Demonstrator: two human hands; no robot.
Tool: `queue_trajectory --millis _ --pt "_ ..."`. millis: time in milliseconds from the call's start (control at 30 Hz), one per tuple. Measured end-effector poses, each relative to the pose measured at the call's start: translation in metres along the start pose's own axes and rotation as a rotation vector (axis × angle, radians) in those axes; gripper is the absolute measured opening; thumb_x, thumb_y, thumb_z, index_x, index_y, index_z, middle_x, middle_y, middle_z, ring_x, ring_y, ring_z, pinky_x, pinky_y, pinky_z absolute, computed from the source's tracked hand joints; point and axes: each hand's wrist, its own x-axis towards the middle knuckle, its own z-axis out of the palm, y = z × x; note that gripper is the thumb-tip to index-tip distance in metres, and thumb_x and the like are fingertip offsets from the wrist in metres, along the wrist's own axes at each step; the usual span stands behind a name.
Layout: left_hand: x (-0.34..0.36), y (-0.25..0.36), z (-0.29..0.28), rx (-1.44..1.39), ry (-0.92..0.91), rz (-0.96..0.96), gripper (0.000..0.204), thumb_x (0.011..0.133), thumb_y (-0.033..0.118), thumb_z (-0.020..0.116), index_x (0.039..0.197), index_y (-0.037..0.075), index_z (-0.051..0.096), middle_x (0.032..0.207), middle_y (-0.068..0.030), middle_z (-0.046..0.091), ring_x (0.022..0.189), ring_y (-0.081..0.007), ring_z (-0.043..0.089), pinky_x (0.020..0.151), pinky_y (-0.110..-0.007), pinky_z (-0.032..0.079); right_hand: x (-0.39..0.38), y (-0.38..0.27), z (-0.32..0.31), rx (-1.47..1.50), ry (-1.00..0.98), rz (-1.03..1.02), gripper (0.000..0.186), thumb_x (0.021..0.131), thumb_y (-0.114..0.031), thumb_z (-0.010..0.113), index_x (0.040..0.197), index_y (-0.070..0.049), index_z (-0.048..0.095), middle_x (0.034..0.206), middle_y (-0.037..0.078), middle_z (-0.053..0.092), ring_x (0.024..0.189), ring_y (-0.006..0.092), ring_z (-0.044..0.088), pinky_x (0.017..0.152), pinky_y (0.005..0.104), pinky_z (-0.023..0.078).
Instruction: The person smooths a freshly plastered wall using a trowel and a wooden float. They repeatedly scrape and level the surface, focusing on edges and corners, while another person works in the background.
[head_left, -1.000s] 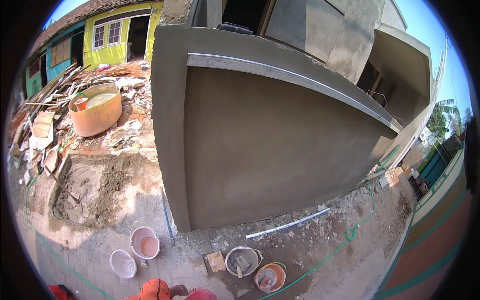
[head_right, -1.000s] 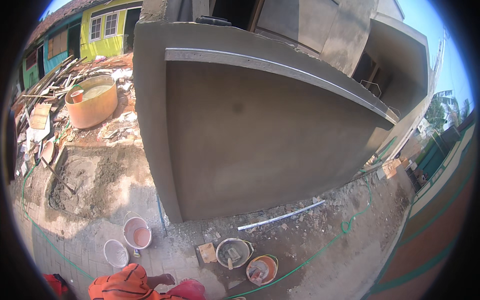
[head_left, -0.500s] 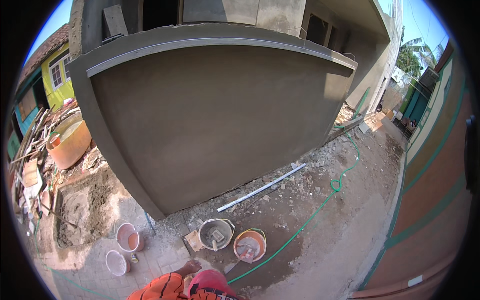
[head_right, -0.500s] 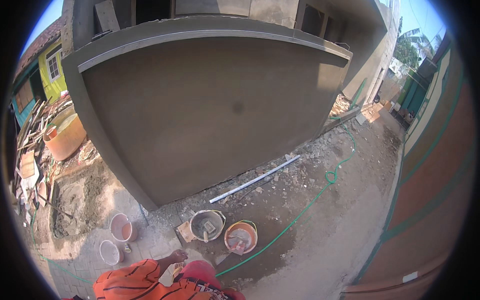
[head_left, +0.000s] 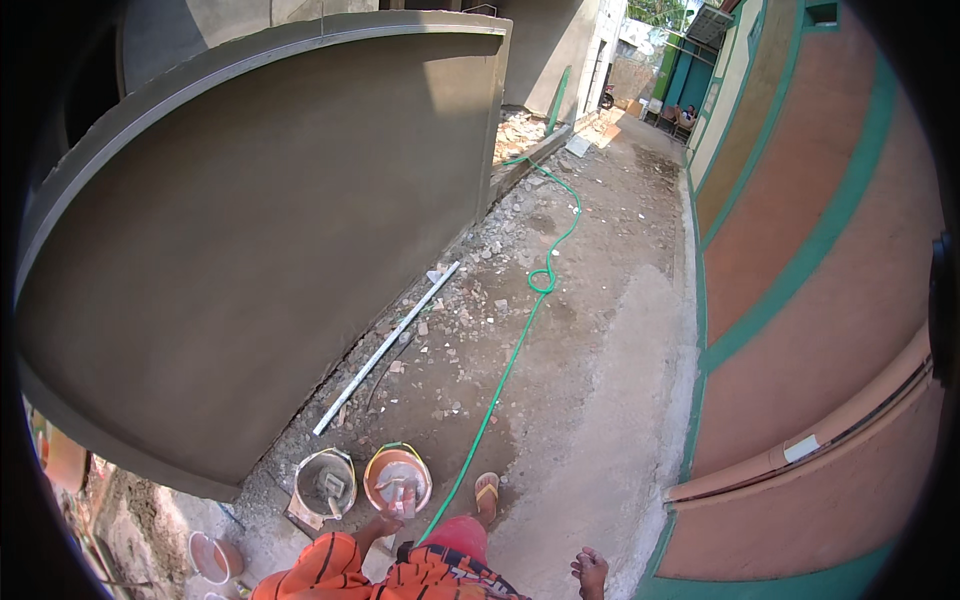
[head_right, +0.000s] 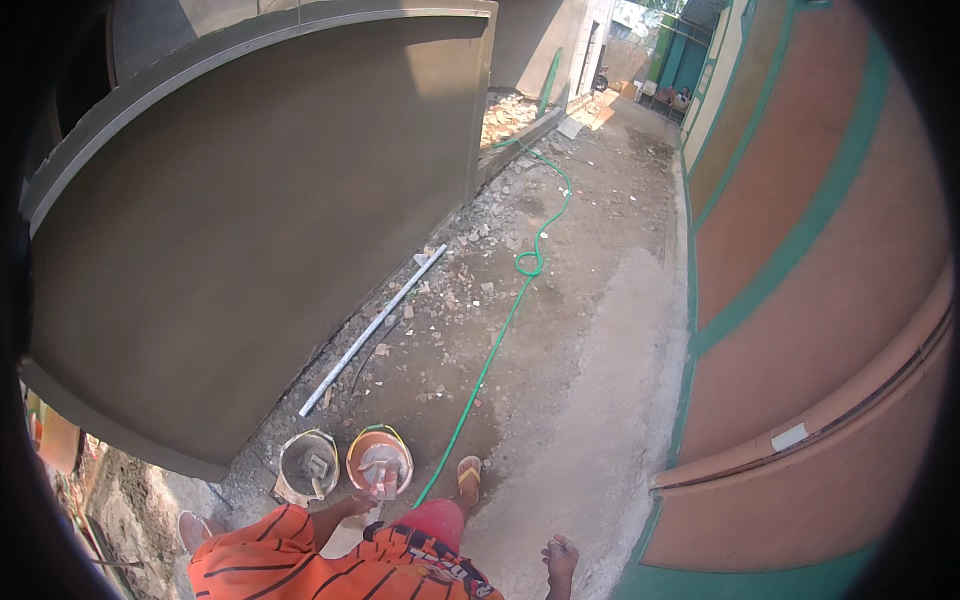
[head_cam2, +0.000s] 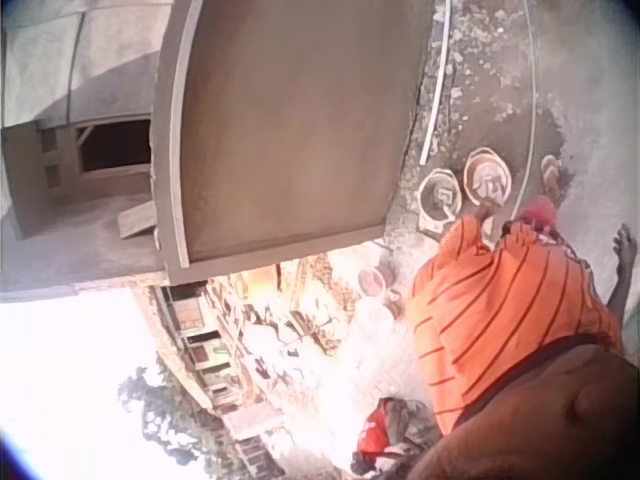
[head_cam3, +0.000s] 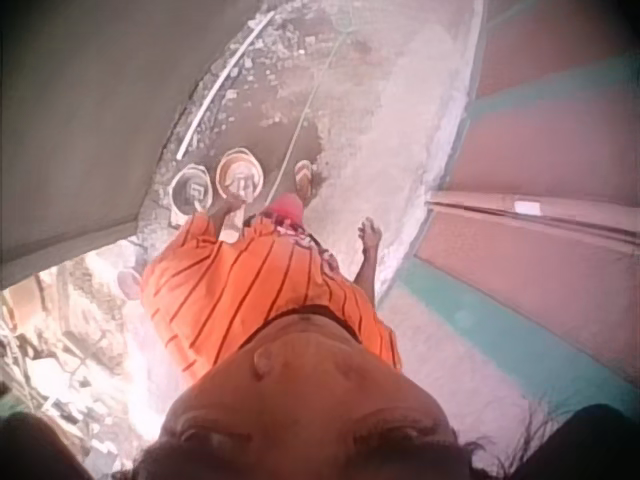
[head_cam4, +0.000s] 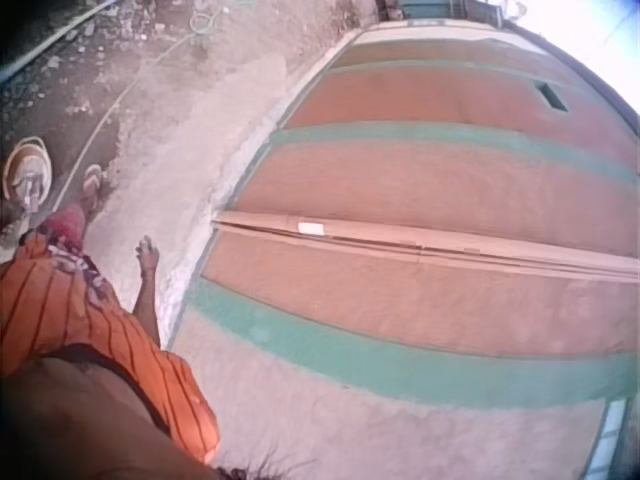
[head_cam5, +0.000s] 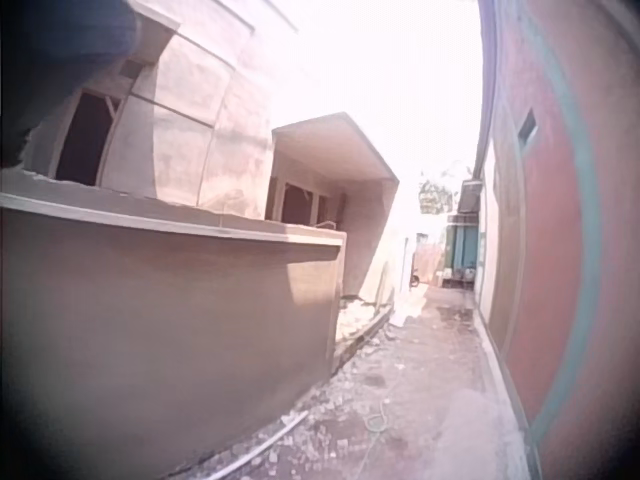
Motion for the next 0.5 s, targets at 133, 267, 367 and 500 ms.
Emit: queue_trajectory --millis 133,267,367,500 --pt "0.118 0.055 -0.051 0.542 0.033 0.277 0.023 0.089 0.029 0.057 0.104 0.019 0.073 0.108 -0.0032 0.071 0.102 -0.0257 0.066 0.089 -0.040 0.053 0.096 0.013 -0.030 0.041 0.121 0.028 0.035 0.090 -0.007 0.059 0.124 0.000 0.056 0.086 0.007 0.064 0.067 0.0199 0.066 0.052 0.0297 0.050" --pt "0.187 0.140 -0.140 -0.025 0.042 0.106 0.035 0.090 0.033 0.055 0.114 0.012 0.071 0.110 -0.0089 0.071 0.103 -0.0255 0.065 0.090 -0.039 0.051 0.155 0.004 -0.041 0.051 0.093 0.230 0.019 0.088 -0.006 0.058 0.107 -0.005 0.061 0.079 0.006 0.061 0.060 0.0191 0.062 0.047 0.0290 0.045" --pt "0.208 0.221 -0.209 -0.798 0.209 -0.037 0.040 0.090 0.026 0.064 0.123 0.005 0.066 0.094 -0.0072 0.071 0.080 -0.0160 0.063 0.075 -0.032 0.051 0.156 -0.007 -0.038 0.029 0.102 0.434 0.014 0.088 -0.006 0.058 0.102 -0.007 0.062 0.077 0.005 0.060 0.059 0.0190 0.060 0.045 0.0296 0.043" --pt "0.279 0.245 -0.284 -0.927 0.182 0.073 0.043 0.091 0.023 0.065 0.127 0.000 0.063 0.091 -0.0065 0.070 0.079 -0.0138 0.063 0.073 -0.031 0.052 0.215 -0.070 0.011 -0.020 0.085 0.510 0.013 0.089 -0.007 0.057 0.101 -0.008 0.062 0.077 0.004 0.060 0.060 0.0193 0.061 0.045 0.0312 0.044"
